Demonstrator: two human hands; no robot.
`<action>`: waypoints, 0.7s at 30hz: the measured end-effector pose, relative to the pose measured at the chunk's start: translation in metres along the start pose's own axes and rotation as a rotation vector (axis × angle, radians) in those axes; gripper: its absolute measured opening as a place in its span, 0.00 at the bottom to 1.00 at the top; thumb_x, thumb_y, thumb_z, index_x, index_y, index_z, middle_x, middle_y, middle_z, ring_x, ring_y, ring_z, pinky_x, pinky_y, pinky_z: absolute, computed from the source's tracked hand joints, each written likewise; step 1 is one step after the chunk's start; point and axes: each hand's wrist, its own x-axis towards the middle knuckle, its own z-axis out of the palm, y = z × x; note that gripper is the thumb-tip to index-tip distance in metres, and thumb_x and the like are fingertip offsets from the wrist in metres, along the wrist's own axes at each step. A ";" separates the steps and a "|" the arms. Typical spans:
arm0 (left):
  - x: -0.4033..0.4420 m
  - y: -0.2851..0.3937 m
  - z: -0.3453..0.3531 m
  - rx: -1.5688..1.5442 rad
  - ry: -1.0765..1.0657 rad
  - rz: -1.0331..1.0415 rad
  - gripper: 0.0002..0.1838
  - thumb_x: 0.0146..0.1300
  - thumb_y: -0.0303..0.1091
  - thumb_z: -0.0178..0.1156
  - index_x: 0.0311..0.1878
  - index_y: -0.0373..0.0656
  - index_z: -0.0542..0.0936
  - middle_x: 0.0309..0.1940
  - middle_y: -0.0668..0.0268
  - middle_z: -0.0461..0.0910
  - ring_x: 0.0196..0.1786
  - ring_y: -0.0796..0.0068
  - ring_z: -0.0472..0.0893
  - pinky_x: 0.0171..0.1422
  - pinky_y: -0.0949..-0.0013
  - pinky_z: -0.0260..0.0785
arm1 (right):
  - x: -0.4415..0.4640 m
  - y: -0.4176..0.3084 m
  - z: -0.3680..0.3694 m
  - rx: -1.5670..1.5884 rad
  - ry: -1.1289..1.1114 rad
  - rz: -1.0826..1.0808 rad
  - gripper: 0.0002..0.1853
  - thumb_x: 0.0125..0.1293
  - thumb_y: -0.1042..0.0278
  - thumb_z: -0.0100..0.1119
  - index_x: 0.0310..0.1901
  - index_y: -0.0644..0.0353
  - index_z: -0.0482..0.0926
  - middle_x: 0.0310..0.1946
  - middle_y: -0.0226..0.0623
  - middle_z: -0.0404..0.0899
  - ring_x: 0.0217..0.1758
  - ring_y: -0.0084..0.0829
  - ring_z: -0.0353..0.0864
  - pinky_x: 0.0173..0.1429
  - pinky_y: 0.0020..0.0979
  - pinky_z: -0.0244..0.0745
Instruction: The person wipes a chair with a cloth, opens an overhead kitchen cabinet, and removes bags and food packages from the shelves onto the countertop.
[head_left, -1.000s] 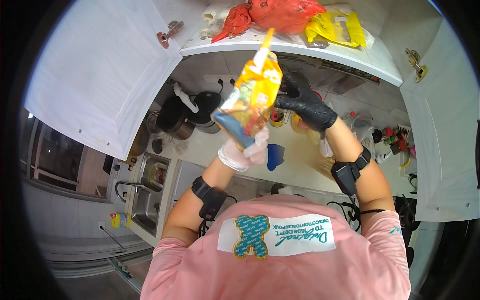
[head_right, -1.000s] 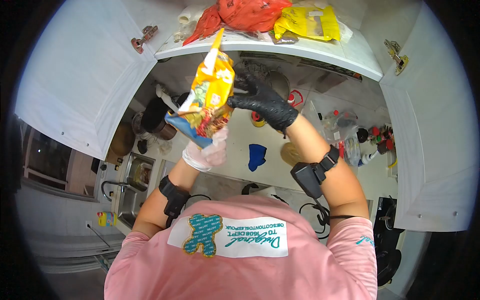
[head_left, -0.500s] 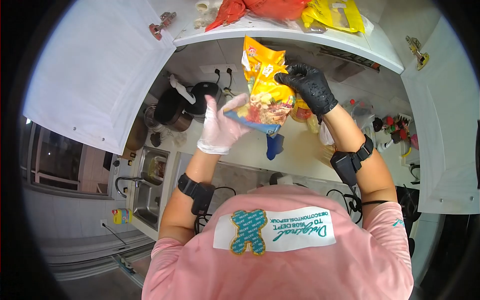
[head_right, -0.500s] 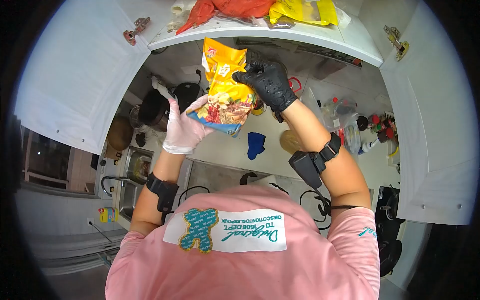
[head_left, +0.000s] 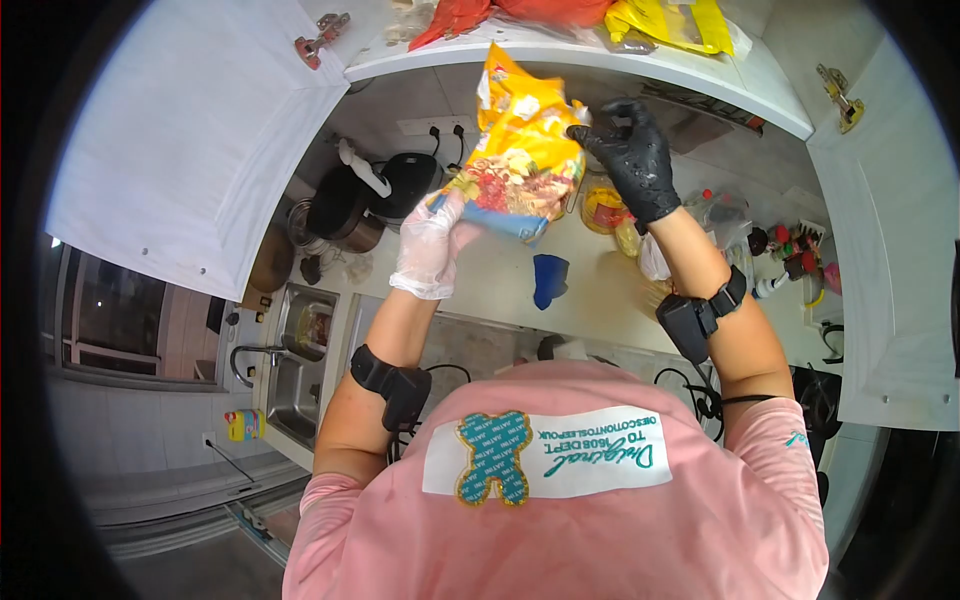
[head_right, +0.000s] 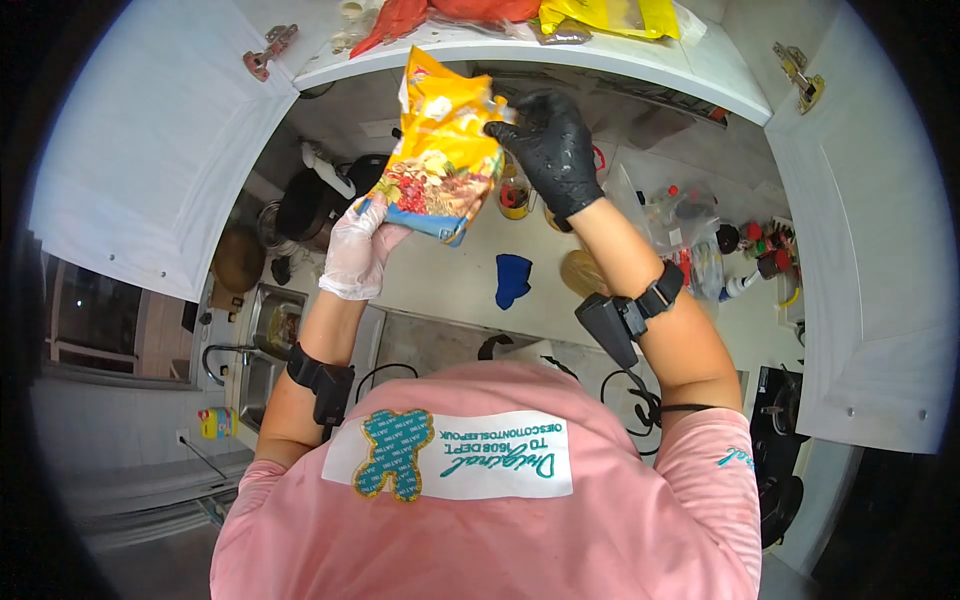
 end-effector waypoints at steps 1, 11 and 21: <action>0.002 0.002 0.000 -0.015 0.042 0.025 0.13 0.60 0.30 0.54 0.45 0.34 0.68 0.40 0.59 0.75 0.40 0.69 0.78 0.44 0.66 0.74 | -0.002 -0.004 0.000 0.004 -0.002 -0.006 0.21 0.46 0.64 0.69 0.39 0.66 0.73 0.33 0.38 0.77 0.36 0.24 0.75 0.42 0.25 0.72; 0.007 0.014 0.007 -0.003 0.217 0.024 0.15 0.61 0.31 0.49 0.49 0.34 0.69 0.42 0.55 0.76 0.39 0.65 0.79 0.41 0.66 0.75 | -0.031 -0.003 0.007 0.695 -0.493 0.483 0.18 0.51 0.76 0.61 0.45 0.68 0.72 0.31 0.36 0.78 0.31 0.21 0.78 0.35 0.23 0.76; 0.009 0.018 0.009 0.036 0.226 0.014 0.11 0.59 0.30 0.52 0.43 0.34 0.69 0.37 0.56 0.75 0.35 0.67 0.78 0.37 0.66 0.75 | -0.029 0.006 0.004 0.783 -0.515 0.488 0.24 0.53 0.73 0.61 0.51 0.70 0.66 0.38 0.40 0.77 0.37 0.25 0.78 0.38 0.23 0.74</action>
